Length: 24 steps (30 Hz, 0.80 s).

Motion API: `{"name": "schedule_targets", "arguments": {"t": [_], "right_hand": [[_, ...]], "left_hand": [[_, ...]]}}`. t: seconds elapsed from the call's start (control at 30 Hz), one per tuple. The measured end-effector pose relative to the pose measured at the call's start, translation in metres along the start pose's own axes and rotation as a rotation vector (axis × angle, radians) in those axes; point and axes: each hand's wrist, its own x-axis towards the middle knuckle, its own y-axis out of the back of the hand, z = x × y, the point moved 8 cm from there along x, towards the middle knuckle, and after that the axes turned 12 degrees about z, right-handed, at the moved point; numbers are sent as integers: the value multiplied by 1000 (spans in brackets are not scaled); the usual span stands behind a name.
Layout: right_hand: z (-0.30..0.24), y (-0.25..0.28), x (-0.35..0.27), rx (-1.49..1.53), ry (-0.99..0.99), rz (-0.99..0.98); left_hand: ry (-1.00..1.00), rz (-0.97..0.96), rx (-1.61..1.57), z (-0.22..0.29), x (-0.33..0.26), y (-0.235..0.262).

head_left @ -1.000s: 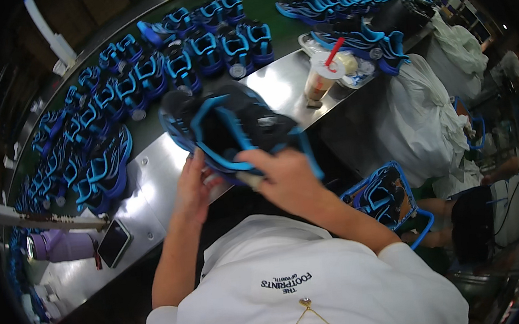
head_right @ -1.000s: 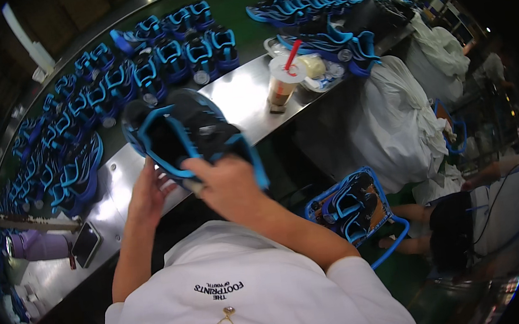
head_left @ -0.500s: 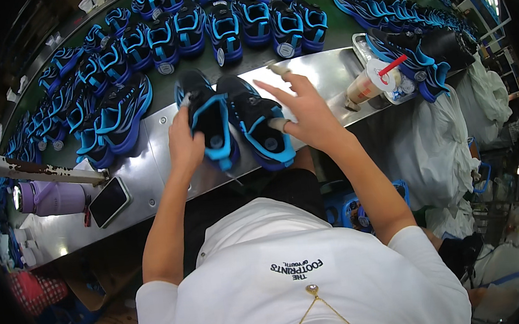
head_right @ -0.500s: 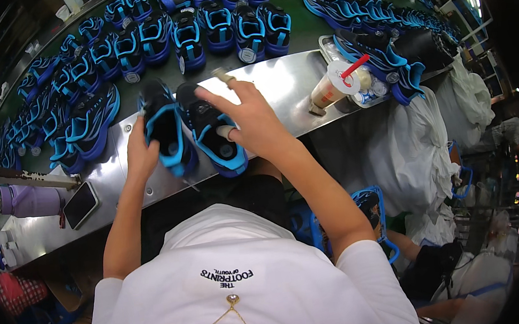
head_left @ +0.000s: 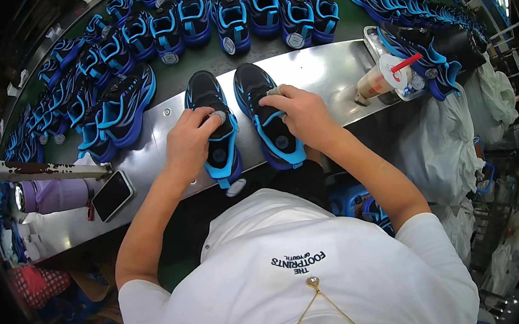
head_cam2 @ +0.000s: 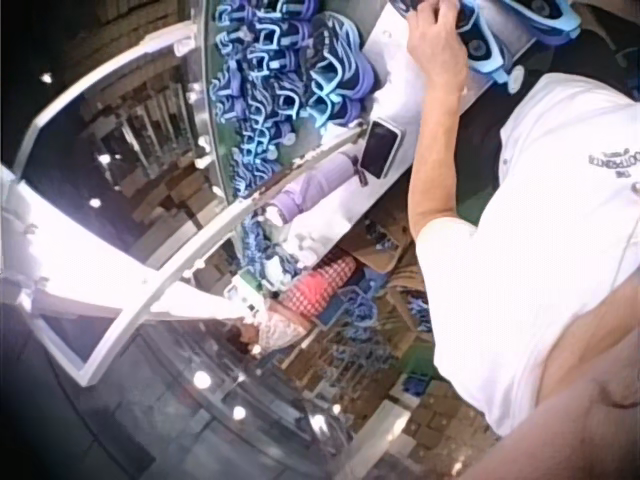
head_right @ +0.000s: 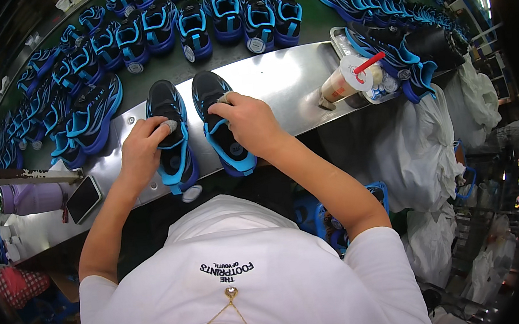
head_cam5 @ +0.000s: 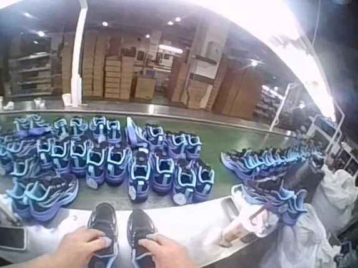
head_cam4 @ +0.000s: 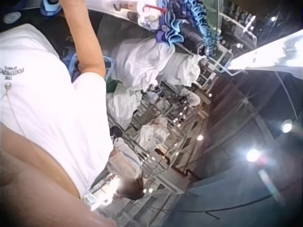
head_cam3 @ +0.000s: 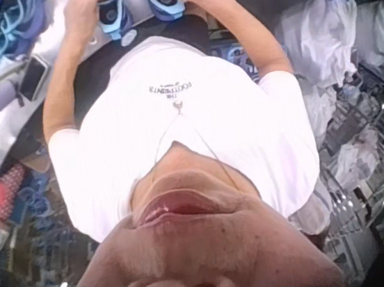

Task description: The person cleans shoes by rubbing their tongues and dials using finger pads, then places the pairs onto a tray and into a basket.

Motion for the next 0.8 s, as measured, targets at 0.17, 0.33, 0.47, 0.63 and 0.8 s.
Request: {"name": "schedule_targets", "arguments": {"t": [0.17,0.33,0.47,0.63,0.8], "right_hand": [[-9,3,-16,-38,97,78],[-15,-1,-14,-120,132,3],[-9,-3,-14,-34,101,-59],[-24,3,-19,-54,122,15],[-32,-6,-21,-212,250,-23]], "left_hand": [[-66,-5,33,7,-3,-5],[-92,-4,135,12,-5,-8],[-95,-63,105,15,-5,-6],[-222,38,213,22,-9,-3],[-124,27,122,22,-4,-5]]}}
